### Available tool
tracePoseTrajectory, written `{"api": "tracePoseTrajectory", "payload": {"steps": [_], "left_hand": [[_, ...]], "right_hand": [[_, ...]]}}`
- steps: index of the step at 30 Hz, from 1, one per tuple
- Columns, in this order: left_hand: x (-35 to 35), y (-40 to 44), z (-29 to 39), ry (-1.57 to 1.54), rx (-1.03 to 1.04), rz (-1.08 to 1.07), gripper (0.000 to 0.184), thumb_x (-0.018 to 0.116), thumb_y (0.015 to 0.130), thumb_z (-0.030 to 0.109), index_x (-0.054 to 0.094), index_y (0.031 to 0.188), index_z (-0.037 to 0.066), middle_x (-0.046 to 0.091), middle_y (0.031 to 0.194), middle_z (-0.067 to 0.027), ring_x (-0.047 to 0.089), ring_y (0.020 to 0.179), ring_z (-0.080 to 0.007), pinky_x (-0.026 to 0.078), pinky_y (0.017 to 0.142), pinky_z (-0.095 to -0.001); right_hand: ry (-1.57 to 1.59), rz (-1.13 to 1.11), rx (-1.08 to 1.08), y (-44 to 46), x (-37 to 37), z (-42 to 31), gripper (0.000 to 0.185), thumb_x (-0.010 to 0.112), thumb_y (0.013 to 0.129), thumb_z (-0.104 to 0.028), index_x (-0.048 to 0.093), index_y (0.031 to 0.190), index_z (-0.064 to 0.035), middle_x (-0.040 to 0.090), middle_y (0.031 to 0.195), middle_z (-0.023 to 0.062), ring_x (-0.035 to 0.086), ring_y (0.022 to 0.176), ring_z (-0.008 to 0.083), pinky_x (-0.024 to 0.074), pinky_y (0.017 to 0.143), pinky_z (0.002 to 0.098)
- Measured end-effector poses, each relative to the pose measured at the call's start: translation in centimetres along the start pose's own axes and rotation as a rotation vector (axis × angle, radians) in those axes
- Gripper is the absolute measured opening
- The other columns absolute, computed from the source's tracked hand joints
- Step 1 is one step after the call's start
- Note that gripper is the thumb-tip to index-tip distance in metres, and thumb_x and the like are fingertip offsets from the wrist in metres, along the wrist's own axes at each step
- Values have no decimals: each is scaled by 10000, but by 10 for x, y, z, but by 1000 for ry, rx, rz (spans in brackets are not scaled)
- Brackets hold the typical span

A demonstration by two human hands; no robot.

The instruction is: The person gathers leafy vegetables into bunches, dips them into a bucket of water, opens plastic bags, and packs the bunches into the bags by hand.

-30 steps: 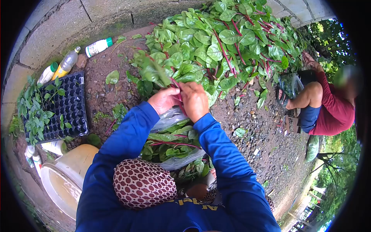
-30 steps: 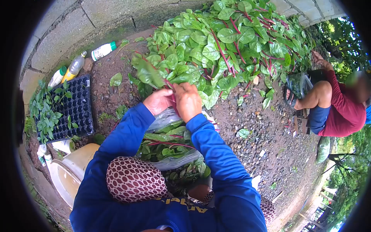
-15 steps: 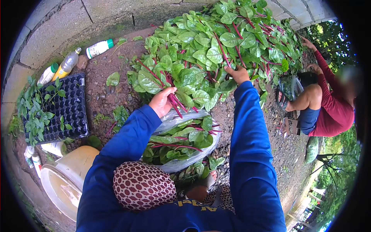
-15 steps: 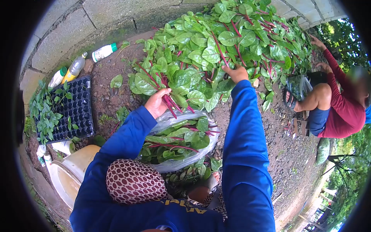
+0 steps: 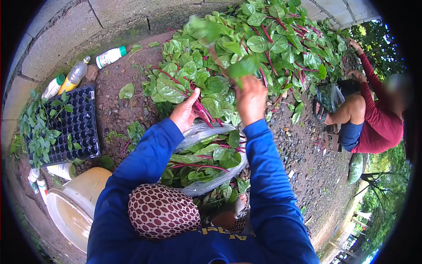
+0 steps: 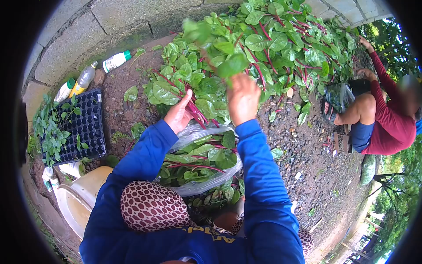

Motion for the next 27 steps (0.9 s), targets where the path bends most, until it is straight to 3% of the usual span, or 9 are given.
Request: {"api": "tracePoseTrajectory", "payload": {"steps": [2, 3, 7, 9, 12, 14, 17, 19, 27], "left_hand": [[1, 0, -2, -16, 62, -36, 398, 662, 819, 372, 550, 1079, 93, 609, 1019, -33, 584, 924, -172, 482, 769, -377], [1, 0, -2, -23, 93, -53, 417, 659, 819, 379, 545, 1095, 89, 609, 1037, -37, 582, 940, -173, 482, 778, -377], [-13, 5, -3, 6, 140, 61, 270, 677, 807, 225, 590, 1022, 87, 628, 964, -32, 583, 904, -167, 472, 767, -350], [-23, 7, -7, -5, 102, 119, 194, 669, 787, 141, 608, 959, 77, 629, 916, -26, 581, 856, -156, 457, 766, -331], [-22, 7, -10, -29, 142, 149, 178, 674, 776, 115, 612, 937, 73, 628, 894, -21, 581, 824, -145, 445, 768, -320], [-24, 8, -12, 40, 90, 169, 187, 670, 782, 122, 603, 948, 72, 630, 902, -25, 594, 838, -154, 474, 751, -340], [-18, 5, -13, 108, 101, 140, 198, 674, 785, 129, 599, 960, 75, 627, 894, -22, 595, 821, -154, 479, 748, -336], [-16, 2, -13, 135, 111, 110, 196, 673, 788, 126, 601, 963, 77, 627, 889, -22, 592, 808, -153, 474, 754, -329], [-32, 1, -15, 33, 99, 169, 130, 657, 771, 80, 613, 893, 76, 618, 819, -11, 579, 746, -143, 464, 680, -307]], "right_hand": [[-6, -274, -21, -18, 5, -37, 355, 595, 695, -123, 591, 1043, -57, 567, 1060, 108, 516, 992, 255, 399, 814, 407], [56, -133, -125, -30, 11, -52, 293, 652, 697, -160, 592, 964, -57, 568, 991, 97, 521, 932, 260, 406, 773, 401], [142, -365, -107, -48, 12, -86, 417, 605, 729, -136, 569, 1124, -7, 561, 1110, 133, 506, 1044, 297, 400, 868, 408], [331, -711, -197, -28, -16, -64, 420, 614, 754, -164, 578, 1145, -12, 580, 1121, 165, 529, 1045, 321, 408, 900, 403], [629, -471, 308, 22, -21, 13, 300, 551, 832, -314, 679, 825, -43, 673, 766, 127, 649, 655, 246, 517, 650, 336], [484, -647, 565, 47, -13, 44, 427, 512, 861, -396, 668, 817, -1, 655, 698, 150, 640, 642, 216, 507, 633, 349], [415, -830, 445, 40, 41, 23, 427, 553, 844, -430, 677, 862, -22, 655, 692, 129, 639, 644, 231, 512, 629, 350], [216, -583, 272, 31, 55, -11, 337, 584, 800, -405, 690, 897, -99, 658, 753, 157, 640, 708, 315, 505, 701, 409], [607, -511, 28, 43, 41, -62, 223, 618, 766, -272, 685, 916, -122, 652, 836, 168, 626, 800, 340, 491, 786, 407]]}}
Point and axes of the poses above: each hand's wrist, its own y-axis towards the middle knuckle, its own x-axis out of the palm, z = x × y, the point moved 3 cm from there along y, towards the middle knuckle
